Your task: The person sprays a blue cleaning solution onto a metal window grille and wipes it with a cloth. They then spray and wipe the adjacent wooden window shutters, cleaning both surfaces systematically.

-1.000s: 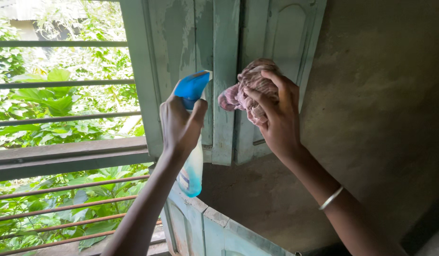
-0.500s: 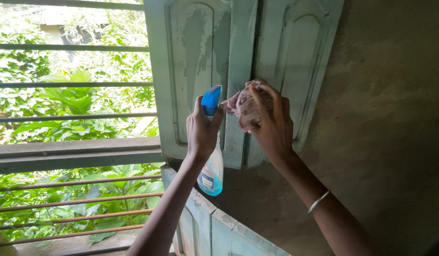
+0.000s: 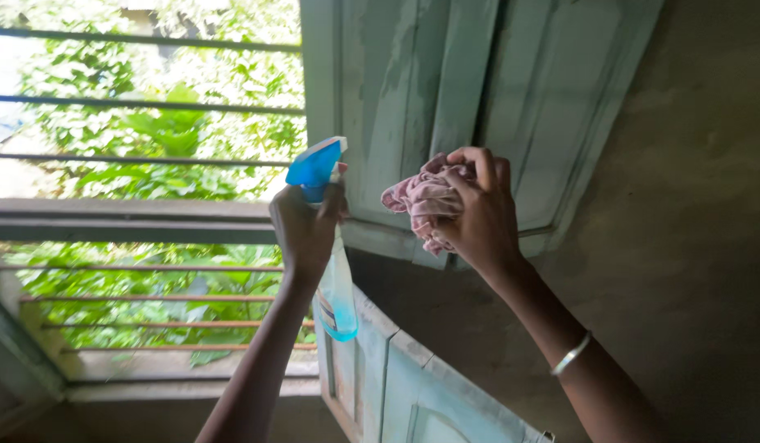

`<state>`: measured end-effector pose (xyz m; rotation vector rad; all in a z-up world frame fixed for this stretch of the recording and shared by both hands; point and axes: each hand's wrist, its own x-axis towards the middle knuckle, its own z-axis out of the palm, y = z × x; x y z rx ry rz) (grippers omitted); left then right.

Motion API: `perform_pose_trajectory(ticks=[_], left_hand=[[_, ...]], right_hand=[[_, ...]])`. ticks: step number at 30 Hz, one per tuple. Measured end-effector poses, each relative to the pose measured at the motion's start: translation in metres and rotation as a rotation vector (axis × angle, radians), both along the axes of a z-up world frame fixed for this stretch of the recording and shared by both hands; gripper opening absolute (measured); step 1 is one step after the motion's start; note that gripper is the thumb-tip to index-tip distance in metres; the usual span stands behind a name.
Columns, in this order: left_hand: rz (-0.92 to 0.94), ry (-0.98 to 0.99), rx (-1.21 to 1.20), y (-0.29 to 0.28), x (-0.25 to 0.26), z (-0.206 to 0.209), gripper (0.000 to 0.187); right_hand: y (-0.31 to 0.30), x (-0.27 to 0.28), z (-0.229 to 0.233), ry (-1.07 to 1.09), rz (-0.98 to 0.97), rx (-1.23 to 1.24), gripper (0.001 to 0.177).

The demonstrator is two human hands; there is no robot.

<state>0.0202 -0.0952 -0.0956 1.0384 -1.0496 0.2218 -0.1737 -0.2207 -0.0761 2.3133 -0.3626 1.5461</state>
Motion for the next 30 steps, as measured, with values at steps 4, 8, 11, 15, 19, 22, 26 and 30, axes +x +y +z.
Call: perform_pose_trajectory(ticks=[4,8,11,15,19,22,26,30], left_hand=[[0.056,0.052,0.018,0.034,0.018,-0.044,0.019],[0.126,0.132,0.079,0.056,0.017,-0.101,0.025],[0.207,0.121,0.145,0.071,0.003,-0.146,0.038],[0.111,0.320,0.208,0.090,-0.020,-0.187,0.045],[0.157,0.398,0.218,0.105,-0.041,-0.205,0.044],[0.237,0.370,0.211,0.112,-0.049,-0.208,0.038],[0.266,0.371,0.219,0.121,-0.051,-0.203,0.032],[0.274,0.348,0.242,0.122,-0.046,-0.191,0.019]], right_hand=[[0.019,-0.011,-0.019,0.086,0.184,0.194,0.049],[0.049,-0.030,-0.043,0.213,0.198,0.552,0.040],[0.067,-0.043,-0.052,0.341,0.221,0.664,0.039],[0.085,-0.059,-0.058,0.551,0.269,0.681,0.047],[0.125,-0.087,-0.080,0.594,0.175,0.773,0.064],[0.151,-0.103,-0.103,0.736,0.113,0.790,0.076],[0.172,-0.103,-0.132,0.917,-0.061,0.886,0.069],[0.166,-0.096,-0.130,0.872,-0.316,1.051,0.072]])
